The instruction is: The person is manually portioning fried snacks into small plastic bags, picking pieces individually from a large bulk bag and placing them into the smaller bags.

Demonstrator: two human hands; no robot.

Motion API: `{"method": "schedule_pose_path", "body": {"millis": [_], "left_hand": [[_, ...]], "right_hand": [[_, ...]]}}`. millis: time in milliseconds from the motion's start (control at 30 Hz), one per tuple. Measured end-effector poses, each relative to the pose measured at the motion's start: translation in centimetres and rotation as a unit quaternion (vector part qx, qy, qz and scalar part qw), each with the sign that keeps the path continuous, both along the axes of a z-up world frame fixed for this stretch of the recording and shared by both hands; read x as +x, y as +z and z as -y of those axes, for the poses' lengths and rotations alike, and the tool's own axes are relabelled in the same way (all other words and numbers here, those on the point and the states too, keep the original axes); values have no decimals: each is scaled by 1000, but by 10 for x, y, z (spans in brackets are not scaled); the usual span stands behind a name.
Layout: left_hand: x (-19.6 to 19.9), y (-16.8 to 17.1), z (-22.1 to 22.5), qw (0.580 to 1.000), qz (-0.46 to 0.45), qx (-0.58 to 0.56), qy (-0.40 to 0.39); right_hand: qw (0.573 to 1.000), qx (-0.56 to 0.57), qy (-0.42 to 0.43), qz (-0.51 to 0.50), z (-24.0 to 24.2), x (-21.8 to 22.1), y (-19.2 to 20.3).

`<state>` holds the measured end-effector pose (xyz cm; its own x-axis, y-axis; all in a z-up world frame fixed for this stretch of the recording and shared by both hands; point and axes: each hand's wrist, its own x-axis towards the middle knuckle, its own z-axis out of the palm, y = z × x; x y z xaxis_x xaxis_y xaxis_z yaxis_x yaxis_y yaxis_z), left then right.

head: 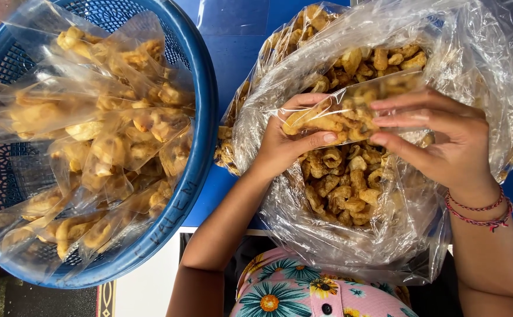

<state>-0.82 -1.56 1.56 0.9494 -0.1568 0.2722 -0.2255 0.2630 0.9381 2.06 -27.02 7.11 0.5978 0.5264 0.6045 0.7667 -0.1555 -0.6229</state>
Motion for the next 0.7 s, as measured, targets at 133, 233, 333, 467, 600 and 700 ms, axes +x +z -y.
{"method": "schedule_pose_path", "body": {"millis": [133,233,333,467,600,700], "left_hand": [[0,5,1,1000,-11,-5,-18],[-1,6,1,1000,-8,-5,-17],[-3,8,3,1000,-15,-4,-19],[-2,2,2,1000,-5,5,-7],[-2,1,3,1000,-14,-10,0],[-3,8,6,1000,-8,-25,-9]], "right_hand": [[998,22,-29,-48,-2,-5,4],[997,32,-54,-51,-3,-6,6],[996,44,-60,-50,-1,-6,6],[995,59,-56,-56,-2,-6,6],[991,101,-51,-72,-1,-6,-1],[995,78,-46,-52,2,-10,-1]]}}
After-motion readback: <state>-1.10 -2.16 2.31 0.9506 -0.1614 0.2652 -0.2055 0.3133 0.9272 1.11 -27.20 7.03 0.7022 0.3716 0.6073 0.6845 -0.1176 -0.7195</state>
